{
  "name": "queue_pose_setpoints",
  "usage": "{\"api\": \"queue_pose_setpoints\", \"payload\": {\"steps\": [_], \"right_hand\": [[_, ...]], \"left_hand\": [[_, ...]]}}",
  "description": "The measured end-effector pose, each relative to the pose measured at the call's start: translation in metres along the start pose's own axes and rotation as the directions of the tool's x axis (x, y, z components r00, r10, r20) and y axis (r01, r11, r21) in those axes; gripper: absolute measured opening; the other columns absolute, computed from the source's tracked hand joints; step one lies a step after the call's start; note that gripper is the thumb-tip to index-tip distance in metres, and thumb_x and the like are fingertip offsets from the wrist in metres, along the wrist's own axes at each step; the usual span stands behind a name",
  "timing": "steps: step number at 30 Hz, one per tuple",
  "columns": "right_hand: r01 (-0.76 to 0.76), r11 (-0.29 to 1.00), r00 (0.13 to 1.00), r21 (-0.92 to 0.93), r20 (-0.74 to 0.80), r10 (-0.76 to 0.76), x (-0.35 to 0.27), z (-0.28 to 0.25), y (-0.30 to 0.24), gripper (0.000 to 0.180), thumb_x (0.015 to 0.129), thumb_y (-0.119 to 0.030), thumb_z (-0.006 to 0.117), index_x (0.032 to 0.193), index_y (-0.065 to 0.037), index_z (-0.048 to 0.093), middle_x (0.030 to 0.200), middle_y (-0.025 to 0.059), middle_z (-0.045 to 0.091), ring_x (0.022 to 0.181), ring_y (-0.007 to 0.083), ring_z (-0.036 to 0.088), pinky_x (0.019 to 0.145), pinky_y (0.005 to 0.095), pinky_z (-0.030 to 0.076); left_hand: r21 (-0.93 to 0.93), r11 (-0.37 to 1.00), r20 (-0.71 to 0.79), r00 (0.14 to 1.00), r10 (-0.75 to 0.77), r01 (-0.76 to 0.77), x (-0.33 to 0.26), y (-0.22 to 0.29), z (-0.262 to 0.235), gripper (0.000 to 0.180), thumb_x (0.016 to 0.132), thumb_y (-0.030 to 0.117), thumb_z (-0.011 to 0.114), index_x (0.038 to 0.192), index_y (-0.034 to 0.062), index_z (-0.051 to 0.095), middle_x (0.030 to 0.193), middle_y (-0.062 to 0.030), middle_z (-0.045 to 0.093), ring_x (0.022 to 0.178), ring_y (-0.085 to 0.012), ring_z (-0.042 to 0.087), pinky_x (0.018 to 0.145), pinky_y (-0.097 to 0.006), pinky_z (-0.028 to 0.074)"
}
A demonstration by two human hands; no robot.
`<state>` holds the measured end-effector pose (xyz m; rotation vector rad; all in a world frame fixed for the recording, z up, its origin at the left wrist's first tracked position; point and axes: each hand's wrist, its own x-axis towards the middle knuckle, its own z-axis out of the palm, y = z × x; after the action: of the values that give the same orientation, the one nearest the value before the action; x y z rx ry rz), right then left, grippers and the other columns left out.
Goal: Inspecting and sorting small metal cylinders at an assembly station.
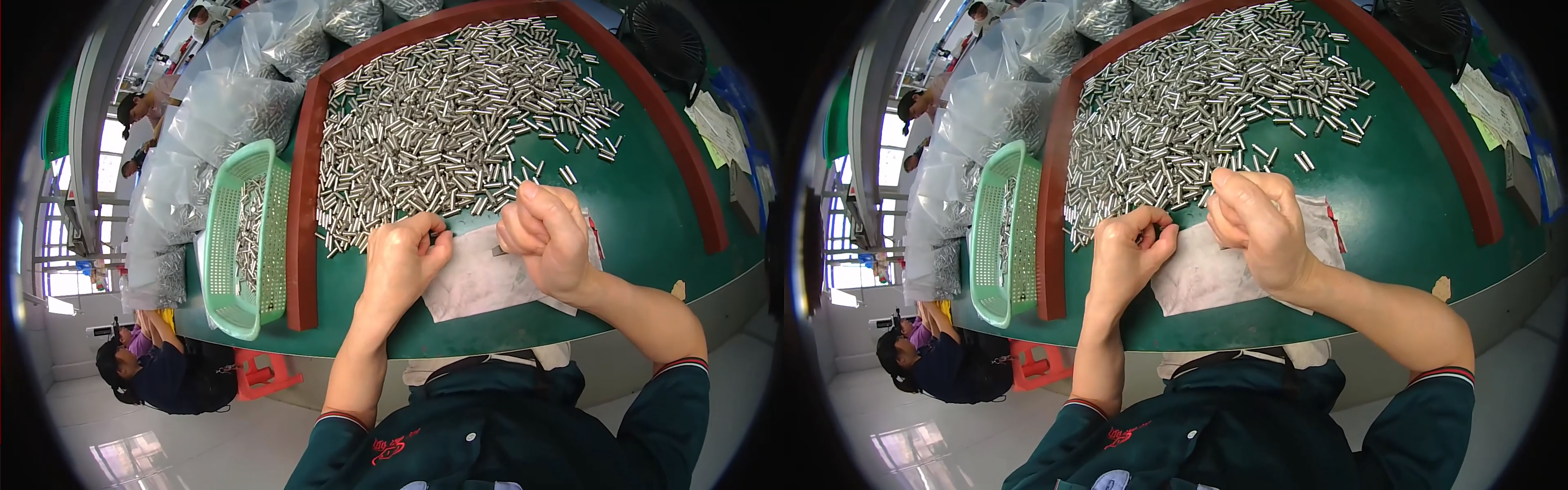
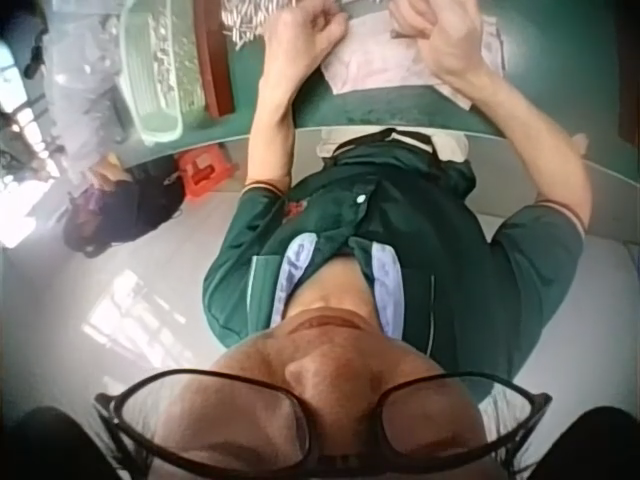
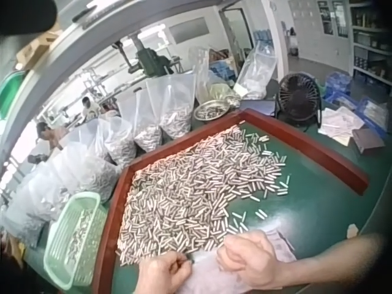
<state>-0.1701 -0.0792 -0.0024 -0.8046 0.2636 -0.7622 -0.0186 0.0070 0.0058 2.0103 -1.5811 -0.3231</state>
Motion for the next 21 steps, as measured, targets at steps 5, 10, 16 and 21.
{"api": "queue_pose_setpoints", "payload": {"steps": [5, 10, 16, 21], "right_hand": [[0.0, 0.999, 1.0, -0.053, -0.021, -0.001, 0.0008, 0.0032, -0.0012, 0.042, 0.088, -0.02, 0.034, 0.048, -0.012, 0.022, 0.039, -0.0021, 0.025, 0.039, 0.0073, 0.016, 0.04, 0.0244, 0.017], [0.006, 0.998, 1.0, -0.062, -0.028, -0.008, 0.0, 0.0022, -0.0016, 0.043, 0.088, -0.02, 0.034, 0.048, -0.012, 0.023, 0.04, -0.002, 0.025, 0.039, 0.0076, 0.016, 0.04, 0.0243, 0.017], [0.019, 1.0, 0.999, -0.01, -0.03, -0.019, -0.0025, 0.0023, -0.0014, 0.042, 0.088, -0.019, 0.034, 0.047, -0.012, 0.023, 0.04, -0.002, 0.025, 0.039, 0.0075, 0.016, 0.04, 0.0243, 0.017], [0.019, 1.0, 0.999, 0.005, -0.028, -0.018, -0.0022, 0.0026, -0.0012, 0.042, 0.087, -0.019, 0.034, 0.047, -0.012, 0.023, 0.039, -0.0021, 0.025, 0.038, 0.0078, 0.016, 0.04, 0.0246, 0.017]], "left_hand": [[-0.386, 0.904, 0.218, 0.934, 0.285, -0.186, -0.0036, 0.0077, 0.0008, 0.015, 0.067, -0.001, 0.057, 0.081, 0.0019, 0.063, 0.052, -0.0023, 0.047, 0.044, -0.0066, 0.04, 0.042, -0.022, 0.033], [-0.265, 0.964, 0.303, 0.952, 0.045, 0.038, -0.0041, 0.0083, -0.003, 0.013, 0.068, 0.002, 0.06, 0.081, 0.0019, 0.063, 0.046, 0.0023, 0.034, 0.043, -0.0036, 0.033, 0.041, -0.02, 0.03], [-0.142, 0.989, 0.282, 0.956, 0.081, -0.042, -0.0053, 0.0101, 0.0038, 0.006, 0.067, 0.005, 0.062, 0.071, 0.002, 0.059, 0.044, -0.0058, 0.038, 0.037, -0.0157, 0.038, 0.039, -0.029, 0.033], [-0.151, 0.988, 0.279, 0.957, 0.083, -0.042, -0.0051, 0.0126, 0.0039, 0.005, 0.067, 0.004, 0.061, 0.07, 0.0013, 0.059, 0.045, -0.0068, 0.041, 0.038, -0.016, 0.04, 0.04, -0.029, 0.034]]}}
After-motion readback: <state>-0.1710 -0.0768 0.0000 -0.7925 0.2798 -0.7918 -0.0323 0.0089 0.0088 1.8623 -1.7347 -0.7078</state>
